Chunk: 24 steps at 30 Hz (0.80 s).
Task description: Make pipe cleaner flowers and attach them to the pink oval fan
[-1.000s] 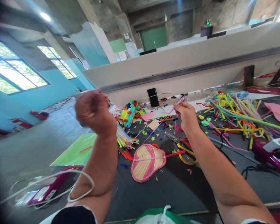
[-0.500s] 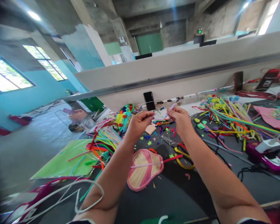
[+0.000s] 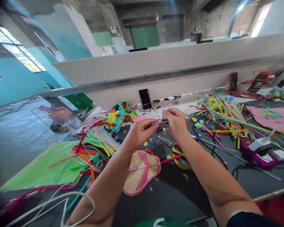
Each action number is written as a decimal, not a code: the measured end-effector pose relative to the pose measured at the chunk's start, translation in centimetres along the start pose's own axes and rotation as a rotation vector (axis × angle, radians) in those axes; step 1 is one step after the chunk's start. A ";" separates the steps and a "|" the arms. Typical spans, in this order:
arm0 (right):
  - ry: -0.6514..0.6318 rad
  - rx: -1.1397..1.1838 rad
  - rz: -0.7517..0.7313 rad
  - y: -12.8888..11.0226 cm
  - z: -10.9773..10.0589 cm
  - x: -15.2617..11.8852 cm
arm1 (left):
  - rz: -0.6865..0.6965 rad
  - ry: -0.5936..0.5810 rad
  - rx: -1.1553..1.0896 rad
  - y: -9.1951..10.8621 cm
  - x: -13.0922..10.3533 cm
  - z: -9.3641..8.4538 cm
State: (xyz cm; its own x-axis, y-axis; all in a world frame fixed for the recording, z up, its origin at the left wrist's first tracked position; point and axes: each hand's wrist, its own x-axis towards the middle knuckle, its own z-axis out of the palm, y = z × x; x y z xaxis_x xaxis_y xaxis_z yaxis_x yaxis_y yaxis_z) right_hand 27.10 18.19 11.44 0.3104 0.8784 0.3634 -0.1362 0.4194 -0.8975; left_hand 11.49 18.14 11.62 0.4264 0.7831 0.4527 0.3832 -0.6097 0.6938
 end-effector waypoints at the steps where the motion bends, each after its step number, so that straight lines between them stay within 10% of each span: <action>1: 0.006 -0.008 0.002 0.0 0.1 -0.1 | 0.002 0.006 0.012 0.0 0.0 0.1; 24: -0.321 -0.271 0.097 0.8 -0.8 0.5 | 0.055 -0.003 0.118 -0.7 0.1 -0.1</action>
State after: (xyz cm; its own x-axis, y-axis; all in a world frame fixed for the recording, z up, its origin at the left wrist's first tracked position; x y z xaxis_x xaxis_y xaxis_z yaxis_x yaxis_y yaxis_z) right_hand 27.86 18.75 10.70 -0.0062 0.9555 0.2948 0.1149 0.2935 -0.9490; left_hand 11.16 18.66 11.26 0.4514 0.7480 0.4866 0.4528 -0.6619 0.5973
